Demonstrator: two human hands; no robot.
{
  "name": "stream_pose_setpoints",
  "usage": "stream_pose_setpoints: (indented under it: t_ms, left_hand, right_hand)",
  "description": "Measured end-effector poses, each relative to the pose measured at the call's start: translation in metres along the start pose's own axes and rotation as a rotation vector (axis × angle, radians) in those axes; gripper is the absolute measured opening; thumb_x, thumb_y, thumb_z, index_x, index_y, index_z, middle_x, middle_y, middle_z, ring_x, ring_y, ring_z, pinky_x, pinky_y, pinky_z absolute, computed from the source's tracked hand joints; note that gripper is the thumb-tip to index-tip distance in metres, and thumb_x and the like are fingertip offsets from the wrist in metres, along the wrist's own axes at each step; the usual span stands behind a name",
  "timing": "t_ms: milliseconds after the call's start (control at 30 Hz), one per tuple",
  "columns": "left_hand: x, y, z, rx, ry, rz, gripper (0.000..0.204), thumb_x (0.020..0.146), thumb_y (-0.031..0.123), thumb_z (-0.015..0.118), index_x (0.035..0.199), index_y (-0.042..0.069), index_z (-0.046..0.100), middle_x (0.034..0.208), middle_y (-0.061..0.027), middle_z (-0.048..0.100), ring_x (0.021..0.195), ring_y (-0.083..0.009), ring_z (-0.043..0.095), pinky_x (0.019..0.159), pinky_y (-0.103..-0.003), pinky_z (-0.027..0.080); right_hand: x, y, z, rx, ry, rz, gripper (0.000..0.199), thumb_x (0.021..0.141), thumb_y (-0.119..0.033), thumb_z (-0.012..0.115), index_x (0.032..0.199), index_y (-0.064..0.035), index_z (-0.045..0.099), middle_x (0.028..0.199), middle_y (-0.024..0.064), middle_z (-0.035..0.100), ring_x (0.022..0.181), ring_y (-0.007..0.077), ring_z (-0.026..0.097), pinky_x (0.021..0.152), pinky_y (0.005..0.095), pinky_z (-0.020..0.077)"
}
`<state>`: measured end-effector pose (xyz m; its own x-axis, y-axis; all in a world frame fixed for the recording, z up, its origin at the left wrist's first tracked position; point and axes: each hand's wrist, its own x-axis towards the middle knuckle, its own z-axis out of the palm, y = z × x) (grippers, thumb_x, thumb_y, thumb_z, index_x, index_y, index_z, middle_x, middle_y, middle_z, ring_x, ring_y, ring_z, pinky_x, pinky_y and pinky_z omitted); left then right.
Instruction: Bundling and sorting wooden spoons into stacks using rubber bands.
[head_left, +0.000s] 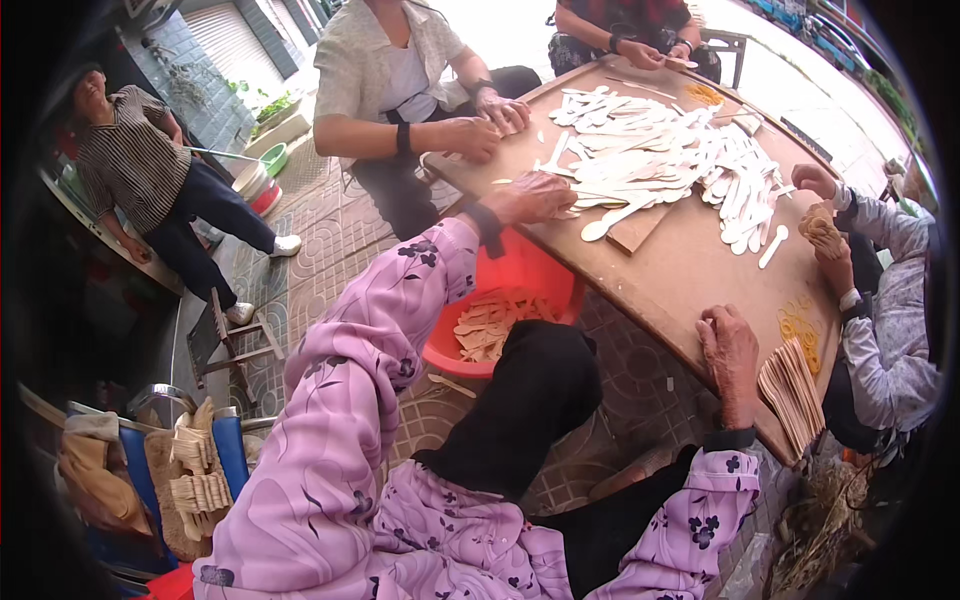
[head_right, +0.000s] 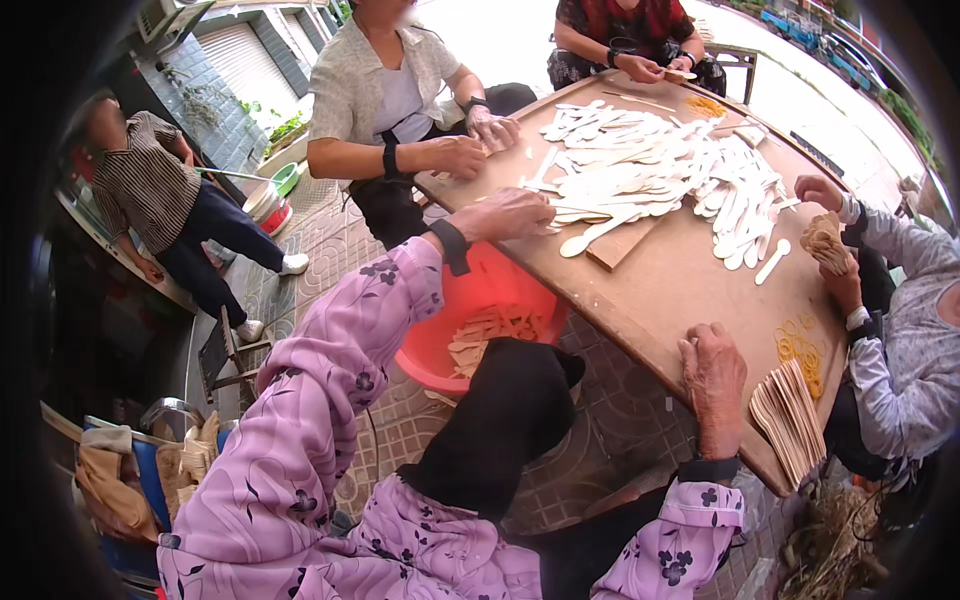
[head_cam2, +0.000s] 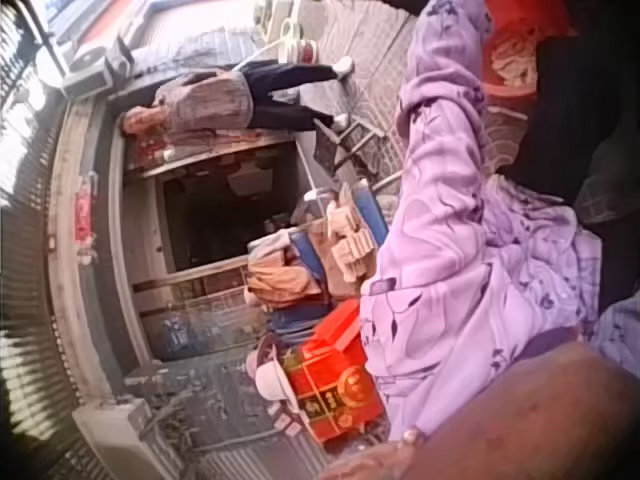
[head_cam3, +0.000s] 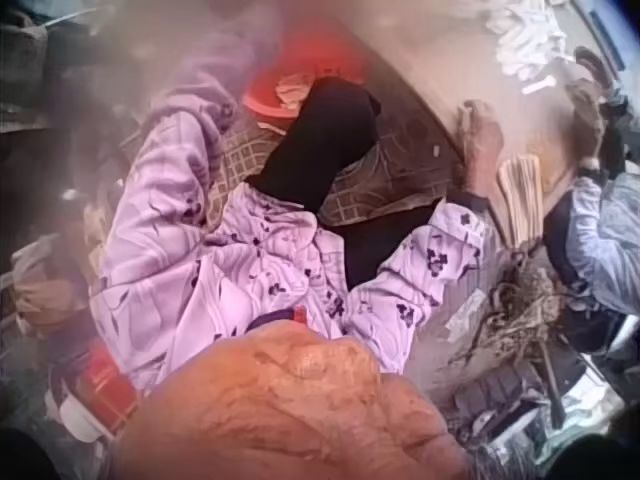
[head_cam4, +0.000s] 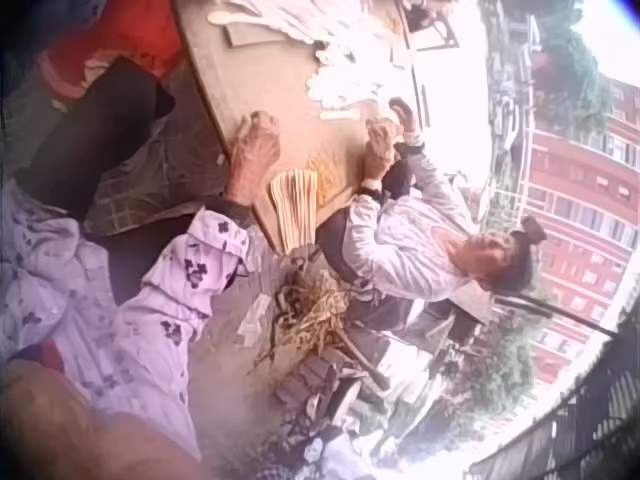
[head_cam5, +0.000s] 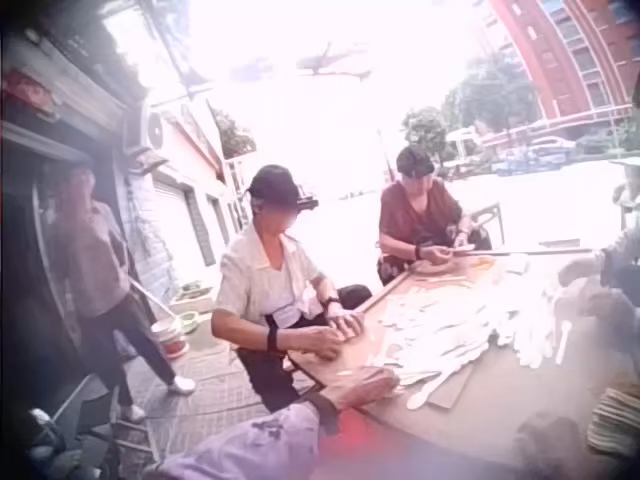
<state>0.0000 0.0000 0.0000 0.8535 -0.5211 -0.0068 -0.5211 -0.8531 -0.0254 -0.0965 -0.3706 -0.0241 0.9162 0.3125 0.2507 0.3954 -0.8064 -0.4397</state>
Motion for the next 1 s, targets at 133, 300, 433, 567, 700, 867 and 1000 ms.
stream_pose_setpoints:
  t_ms: [133,300,433,567,700,867,1000]
  left_hand:
    - [0.001,-0.007,0.003,-0.060,-0.005,-0.005,0.031,0.089,0.034,0.054,0.081,0.005,0.051,0.080,-0.0135,0.057,0.083,-0.0320,0.057,0.072,-0.042,0.043]
    - [0.000,-0.003,0.001,-0.167,0.112,0.054,0.034,0.090,0.036,0.052,0.080,0.004,0.050,0.078,-0.0138,0.056,0.080,-0.0328,0.056,0.070,-0.042,0.043]
    - [0.003,-0.003,0.001,-0.068,-0.017,0.044,0.034,0.091,0.036,0.050,0.084,0.003,0.051,0.078,-0.0163,0.056,0.081,-0.0335,0.056,0.071,-0.043,0.043]
    - [-0.008,-0.013,0.008,-0.147,0.138,0.043,0.028,0.093,0.028,0.047,0.084,0.002,0.051,0.077,-0.0183,0.055,0.081,-0.0358,0.056,0.072,-0.045,0.043]
    - [-0.019,-0.024,0.001,-0.149,0.331,0.068,0.020,0.092,0.018,0.045,0.083,0.000,0.049,0.075,-0.0190,0.054,0.079,-0.0371,0.056,0.071,-0.047,0.042]
    - [-0.051,-0.013,-0.031,-0.038,0.295,0.011,0.012,0.086,0.010,0.047,0.083,0.000,0.050,0.078,-0.0196,0.054,0.077,-0.0371,0.056,0.069,-0.047,0.041]
    - [-0.072,-0.016,-0.033,-0.021,0.052,-0.112,0.011,0.082,0.010,0.050,0.085,0.000,0.052,0.083,-0.0188,0.056,0.086,-0.0348,0.057,0.072,-0.044,0.043]
  right_hand:
    - [0.001,0.002,0.000,-0.014,0.026,-0.007,0.012,0.081,-0.015,0.064,0.088,-0.0056,0.063,0.087,0.0122,0.059,0.081,0.0332,0.060,0.070,0.0413,0.0474]
    - [0.000,0.004,0.002,-0.021,0.018,-0.001,0.012,0.081,-0.016,0.064,0.088,-0.0058,0.063,0.087,0.0122,0.059,0.081,0.0331,0.060,0.070,0.0414,0.0476]
    - [-0.001,0.005,0.002,-0.029,0.005,0.001,0.011,0.082,-0.016,0.064,0.087,-0.0059,0.063,0.087,0.0123,0.059,0.082,0.0331,0.060,0.070,0.0414,0.0479]
    - [-0.001,0.000,0.001,-0.006,0.005,-0.001,0.011,0.082,-0.016,0.064,0.087,-0.0059,0.063,0.087,0.0124,0.059,0.082,0.0331,0.060,0.071,0.0412,0.0479]
    - [-0.001,0.003,0.003,0.002,0.012,-0.012,0.011,0.082,-0.016,0.064,0.087,-0.0056,0.062,0.086,0.0127,0.059,0.082,0.0333,0.060,0.071,0.0414,0.0477]
    - [-0.003,0.008,0.002,-0.019,-0.007,0.011,0.012,0.082,-0.015,0.064,0.088,-0.0055,0.063,0.087,0.0128,0.059,0.082,0.0337,0.060,0.071,0.0420,0.0471]
    - [-0.001,0.005,0.001,-0.008,0.001,0.003,0.012,0.082,-0.016,0.063,0.088,-0.0054,0.063,0.087,0.0130,0.059,0.082,0.0338,0.059,0.071,0.0420,0.0470]
